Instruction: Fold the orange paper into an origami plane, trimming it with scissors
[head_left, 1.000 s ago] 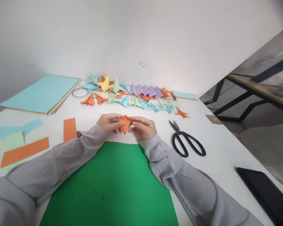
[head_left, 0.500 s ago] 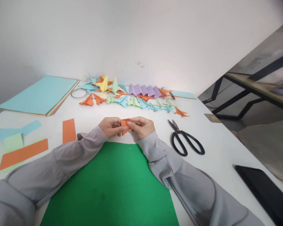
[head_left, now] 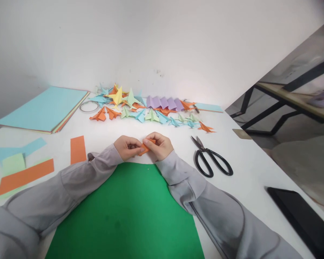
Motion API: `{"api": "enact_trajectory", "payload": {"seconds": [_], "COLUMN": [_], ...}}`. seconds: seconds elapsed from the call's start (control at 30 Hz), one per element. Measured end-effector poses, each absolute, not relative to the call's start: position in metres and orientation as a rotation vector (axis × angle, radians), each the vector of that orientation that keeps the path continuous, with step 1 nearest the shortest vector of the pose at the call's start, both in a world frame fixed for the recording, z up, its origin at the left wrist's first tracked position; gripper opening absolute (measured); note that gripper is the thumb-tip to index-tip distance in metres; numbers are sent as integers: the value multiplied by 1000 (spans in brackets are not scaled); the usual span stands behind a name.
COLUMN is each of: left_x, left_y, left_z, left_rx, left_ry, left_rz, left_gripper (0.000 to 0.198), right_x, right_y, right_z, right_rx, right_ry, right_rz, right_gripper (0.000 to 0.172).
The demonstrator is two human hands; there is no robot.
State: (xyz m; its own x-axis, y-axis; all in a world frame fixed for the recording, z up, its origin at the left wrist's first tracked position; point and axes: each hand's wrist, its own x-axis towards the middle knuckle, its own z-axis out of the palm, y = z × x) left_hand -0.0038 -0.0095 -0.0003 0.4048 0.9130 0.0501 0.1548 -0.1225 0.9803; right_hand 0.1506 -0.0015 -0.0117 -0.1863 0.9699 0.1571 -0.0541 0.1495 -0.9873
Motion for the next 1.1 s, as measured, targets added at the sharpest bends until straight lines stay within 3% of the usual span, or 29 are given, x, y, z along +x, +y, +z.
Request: {"api": "enact_trajectory", "payload": {"seconds": [0.43,0.67,0.97,1.1], "left_x": [-4,-5,-6,-6], "left_y": [-10,-12,-9,-6], "left_z": [3,2,1,3], "left_rx": [1691,1746,1658,1453], "left_ry": [951,982,940,932], "left_rz": [891,885,880,949], "left_gripper": [29,18,20,26], "right_x": [150,150,152,152], "right_y": [-6,-3,-1,-1], "right_z": [-4,-5,-9,-10], "right_rx": [-959,-1018,-1071,-1005], "right_ry": [-1590,-1477,-1427,-1290], "right_rz": [1167,1188,1127,1274], "right_gripper": [37,39,36,35]}}
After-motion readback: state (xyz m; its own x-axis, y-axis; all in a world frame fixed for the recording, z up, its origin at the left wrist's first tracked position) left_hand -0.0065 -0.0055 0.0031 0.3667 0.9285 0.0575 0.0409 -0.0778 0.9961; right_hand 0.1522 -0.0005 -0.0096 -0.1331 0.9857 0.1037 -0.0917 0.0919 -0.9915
